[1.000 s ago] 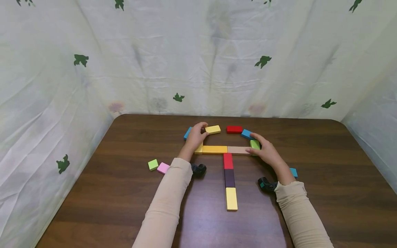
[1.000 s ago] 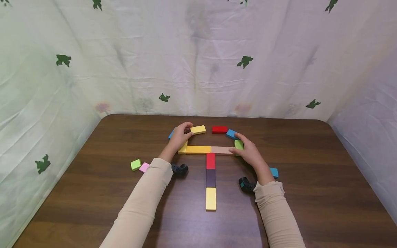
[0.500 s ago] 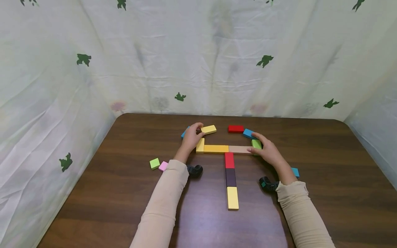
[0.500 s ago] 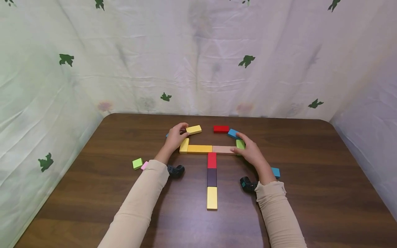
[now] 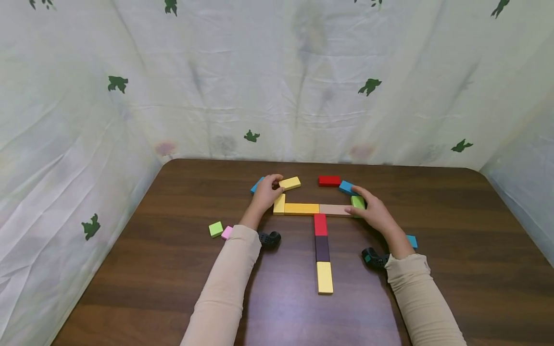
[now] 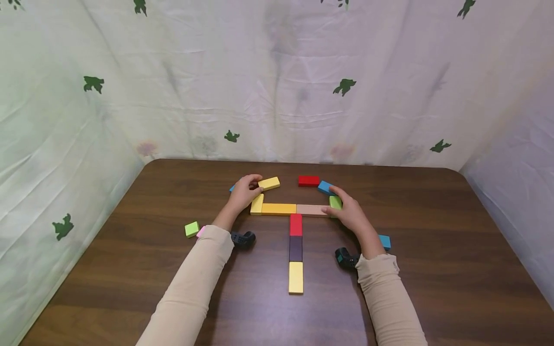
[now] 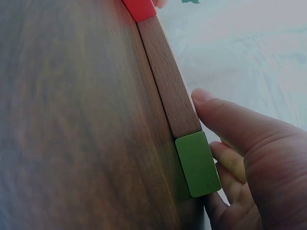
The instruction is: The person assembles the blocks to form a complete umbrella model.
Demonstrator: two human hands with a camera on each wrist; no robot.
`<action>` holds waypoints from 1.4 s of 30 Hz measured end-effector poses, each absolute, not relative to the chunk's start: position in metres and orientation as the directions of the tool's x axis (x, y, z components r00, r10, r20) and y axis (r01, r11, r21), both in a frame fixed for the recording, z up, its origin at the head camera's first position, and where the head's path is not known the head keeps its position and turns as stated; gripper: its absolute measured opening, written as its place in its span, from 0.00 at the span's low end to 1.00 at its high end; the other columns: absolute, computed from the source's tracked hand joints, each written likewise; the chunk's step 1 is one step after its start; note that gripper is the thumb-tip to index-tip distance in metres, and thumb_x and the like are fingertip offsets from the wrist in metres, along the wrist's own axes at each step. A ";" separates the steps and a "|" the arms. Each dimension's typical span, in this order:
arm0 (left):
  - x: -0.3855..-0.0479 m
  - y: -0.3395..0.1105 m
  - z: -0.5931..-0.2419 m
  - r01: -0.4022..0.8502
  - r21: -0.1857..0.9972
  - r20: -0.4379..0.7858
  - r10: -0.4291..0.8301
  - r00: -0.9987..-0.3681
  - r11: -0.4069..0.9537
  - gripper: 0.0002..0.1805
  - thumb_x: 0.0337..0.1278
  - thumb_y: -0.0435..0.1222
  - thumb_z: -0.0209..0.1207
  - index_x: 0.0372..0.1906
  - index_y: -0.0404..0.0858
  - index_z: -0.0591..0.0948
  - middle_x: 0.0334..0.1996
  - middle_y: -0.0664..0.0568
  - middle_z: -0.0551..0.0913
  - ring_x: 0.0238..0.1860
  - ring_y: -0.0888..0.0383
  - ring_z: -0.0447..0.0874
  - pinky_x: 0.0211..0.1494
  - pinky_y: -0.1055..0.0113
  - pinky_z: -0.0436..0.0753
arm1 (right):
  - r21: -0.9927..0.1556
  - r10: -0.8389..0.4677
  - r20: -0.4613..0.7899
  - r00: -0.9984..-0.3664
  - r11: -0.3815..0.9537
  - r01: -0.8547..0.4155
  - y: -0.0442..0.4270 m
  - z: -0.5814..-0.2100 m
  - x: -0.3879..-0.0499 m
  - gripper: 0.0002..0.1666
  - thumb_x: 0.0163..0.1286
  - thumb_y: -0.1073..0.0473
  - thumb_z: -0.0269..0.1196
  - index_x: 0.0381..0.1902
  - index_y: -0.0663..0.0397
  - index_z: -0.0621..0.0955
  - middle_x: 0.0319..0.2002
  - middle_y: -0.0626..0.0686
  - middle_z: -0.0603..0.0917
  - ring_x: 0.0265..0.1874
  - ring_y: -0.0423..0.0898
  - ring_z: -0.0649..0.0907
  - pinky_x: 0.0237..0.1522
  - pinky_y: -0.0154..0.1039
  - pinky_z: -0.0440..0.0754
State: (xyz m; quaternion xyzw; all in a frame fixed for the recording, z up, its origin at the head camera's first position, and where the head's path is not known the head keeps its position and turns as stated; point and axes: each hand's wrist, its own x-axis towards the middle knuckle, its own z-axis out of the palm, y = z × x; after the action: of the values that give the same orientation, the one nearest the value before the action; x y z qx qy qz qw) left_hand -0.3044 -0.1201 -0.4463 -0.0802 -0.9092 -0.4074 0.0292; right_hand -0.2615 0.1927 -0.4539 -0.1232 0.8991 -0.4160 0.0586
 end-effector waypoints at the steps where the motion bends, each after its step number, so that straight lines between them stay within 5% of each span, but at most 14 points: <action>1: -0.304 -0.121 -0.447 0.172 0.741 0.120 0.124 -0.985 0.649 0.19 0.57 0.33 0.56 0.54 0.34 0.74 0.49 0.43 0.74 0.49 0.51 0.72 0.51 0.61 0.72 | -0.764 -0.272 -0.003 -0.962 0.621 -0.173 0.193 -0.454 -0.261 0.45 0.58 0.43 0.61 0.68 0.51 0.57 0.65 0.59 0.58 0.60 0.59 0.59 0.56 0.57 0.58; 42: -0.305 -0.130 -0.452 0.149 0.770 0.063 0.159 -0.985 0.620 0.17 0.59 0.35 0.55 0.53 0.34 0.75 0.47 0.44 0.76 0.47 0.51 0.73 0.47 0.60 0.73 | -0.765 -0.265 -0.017 -0.964 0.624 -0.158 0.192 -0.454 -0.261 0.45 0.58 0.43 0.61 0.68 0.51 0.56 0.65 0.59 0.57 0.60 0.59 0.60 0.56 0.57 0.58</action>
State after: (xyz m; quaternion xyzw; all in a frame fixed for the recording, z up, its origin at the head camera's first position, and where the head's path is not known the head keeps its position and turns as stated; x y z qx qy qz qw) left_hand -0.3046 -0.1304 -0.4520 -0.0857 -0.9001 -0.4272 -0.0058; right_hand -0.2615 0.1924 -0.4539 -0.1178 0.8988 -0.4173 0.0639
